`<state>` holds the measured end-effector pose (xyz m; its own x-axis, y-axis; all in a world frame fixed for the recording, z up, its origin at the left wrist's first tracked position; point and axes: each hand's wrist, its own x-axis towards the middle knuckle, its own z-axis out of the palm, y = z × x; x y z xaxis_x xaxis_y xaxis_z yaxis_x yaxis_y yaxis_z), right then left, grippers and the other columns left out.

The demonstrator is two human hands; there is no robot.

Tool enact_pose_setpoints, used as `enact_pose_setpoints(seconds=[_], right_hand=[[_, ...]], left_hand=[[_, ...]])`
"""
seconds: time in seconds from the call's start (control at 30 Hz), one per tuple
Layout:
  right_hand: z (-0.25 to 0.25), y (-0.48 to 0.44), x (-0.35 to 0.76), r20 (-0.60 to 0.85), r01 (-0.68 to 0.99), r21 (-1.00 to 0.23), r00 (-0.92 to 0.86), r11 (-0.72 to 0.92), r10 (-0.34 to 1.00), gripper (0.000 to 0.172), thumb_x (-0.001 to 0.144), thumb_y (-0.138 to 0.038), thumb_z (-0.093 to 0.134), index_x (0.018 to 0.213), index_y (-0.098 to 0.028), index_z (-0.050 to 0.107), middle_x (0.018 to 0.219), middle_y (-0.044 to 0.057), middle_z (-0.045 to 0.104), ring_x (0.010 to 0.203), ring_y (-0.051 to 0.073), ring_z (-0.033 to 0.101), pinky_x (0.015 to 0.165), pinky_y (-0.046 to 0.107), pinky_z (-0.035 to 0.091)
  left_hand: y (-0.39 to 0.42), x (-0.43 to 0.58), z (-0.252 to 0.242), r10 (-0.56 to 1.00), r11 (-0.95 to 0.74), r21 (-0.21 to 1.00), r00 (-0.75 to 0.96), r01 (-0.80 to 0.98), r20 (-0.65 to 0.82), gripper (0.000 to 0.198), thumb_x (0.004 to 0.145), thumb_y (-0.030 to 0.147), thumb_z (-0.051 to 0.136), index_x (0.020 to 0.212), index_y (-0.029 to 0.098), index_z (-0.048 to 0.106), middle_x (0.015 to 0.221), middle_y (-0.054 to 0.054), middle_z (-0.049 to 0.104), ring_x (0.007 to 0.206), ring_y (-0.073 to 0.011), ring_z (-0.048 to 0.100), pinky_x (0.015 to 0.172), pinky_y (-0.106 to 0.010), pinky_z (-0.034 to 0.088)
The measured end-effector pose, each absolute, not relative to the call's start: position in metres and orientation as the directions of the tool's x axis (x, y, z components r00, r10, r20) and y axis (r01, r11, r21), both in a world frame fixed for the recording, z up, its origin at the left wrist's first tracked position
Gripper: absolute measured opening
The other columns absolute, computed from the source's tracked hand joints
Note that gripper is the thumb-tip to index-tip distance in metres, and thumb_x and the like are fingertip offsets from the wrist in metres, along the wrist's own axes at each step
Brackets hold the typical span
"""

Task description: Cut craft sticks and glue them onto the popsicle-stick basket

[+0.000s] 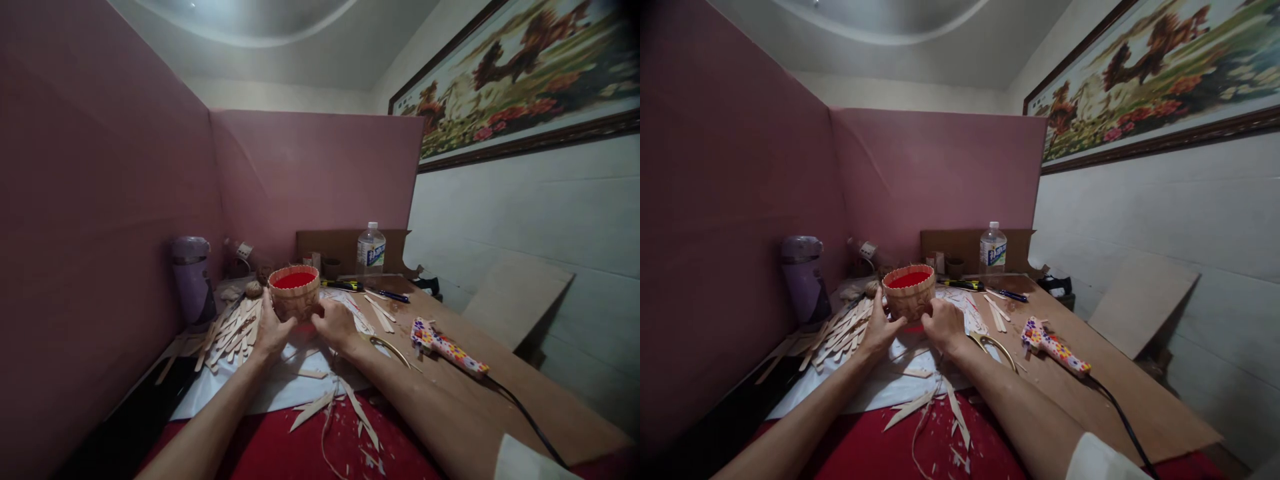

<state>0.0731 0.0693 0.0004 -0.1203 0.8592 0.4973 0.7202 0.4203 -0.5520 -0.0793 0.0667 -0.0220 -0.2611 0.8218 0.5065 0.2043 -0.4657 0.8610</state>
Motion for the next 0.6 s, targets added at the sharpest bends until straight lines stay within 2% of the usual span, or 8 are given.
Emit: enact_pose_setpoints(seconds=[0.17,0.3,0.37,0.47,0.6], right_hand=[[-0.006,0.088,0.072,0.308,0.615,-0.739,-0.056,0.276,0.95,0.011,0.065,-0.02,0.056,0.068,-0.015,0.065,0.07,0.006,0.068,0.068,0.018,0.061,0.056,0.023,0.04],[-0.006,0.09,0.07,0.14,0.499,-0.851,-0.083,0.163,0.987,0.012,0.068,-0.021,0.052,0.063,-0.014,0.061,0.061,0.005,0.065,0.049,0.013,0.057,0.043,0.02,0.041],[-0.002,0.086,0.071,0.073,0.45,-0.886,-0.11,0.115,0.991,0.015,0.069,-0.019,0.048,0.06,-0.014,0.058,0.057,0.004,0.063,0.041,0.01,0.052,0.038,0.019,0.039],[0.004,0.081,0.077,0.027,0.403,-0.911,-0.154,0.087,0.988,0.015,0.068,-0.015,0.045,0.056,-0.014,0.054,0.056,0.003,0.061,0.041,0.008,0.051,0.037,0.017,0.039],[0.014,0.082,0.092,0.006,0.423,-0.9,-0.217,0.1,0.976,0.016,0.065,-0.014,0.049,0.049,-0.014,0.052,0.048,0.002,0.057,0.039,0.009,0.049,0.036,0.017,0.037]], left_hand=[[0.072,-0.081,-0.028,0.834,-0.45,0.854,-0.218,0.262,0.507,0.093,0.057,0.018,0.067,0.138,0.017,0.021,0.121,-0.014,0.052,0.111,-0.0262,0.051,0.091,-0.039,0.042],[0.072,-0.082,-0.028,0.831,-0.443,0.845,-0.218,0.299,0.512,0.089,0.057,0.019,0.066,0.137,0.017,0.025,0.116,-0.013,0.053,0.108,-0.0257,0.052,0.09,-0.039,0.043],[0.072,-0.082,-0.028,0.828,-0.433,0.842,-0.228,0.321,0.512,0.088,0.058,0.02,0.066,0.136,0.016,0.027,0.114,-0.012,0.054,0.108,-0.026,0.052,0.09,-0.04,0.042],[0.073,-0.083,-0.028,0.828,-0.425,0.839,-0.227,0.341,0.512,0.085,0.059,0.021,0.067,0.135,0.015,0.029,0.113,-0.013,0.054,0.109,-0.0267,0.051,0.091,-0.041,0.041],[0.074,-0.085,-0.027,0.817,-0.414,0.824,-0.241,0.387,0.523,0.081,0.059,0.022,0.067,0.133,0.017,0.033,0.117,-0.013,0.052,0.112,-0.0276,0.049,0.093,-0.042,0.039]])
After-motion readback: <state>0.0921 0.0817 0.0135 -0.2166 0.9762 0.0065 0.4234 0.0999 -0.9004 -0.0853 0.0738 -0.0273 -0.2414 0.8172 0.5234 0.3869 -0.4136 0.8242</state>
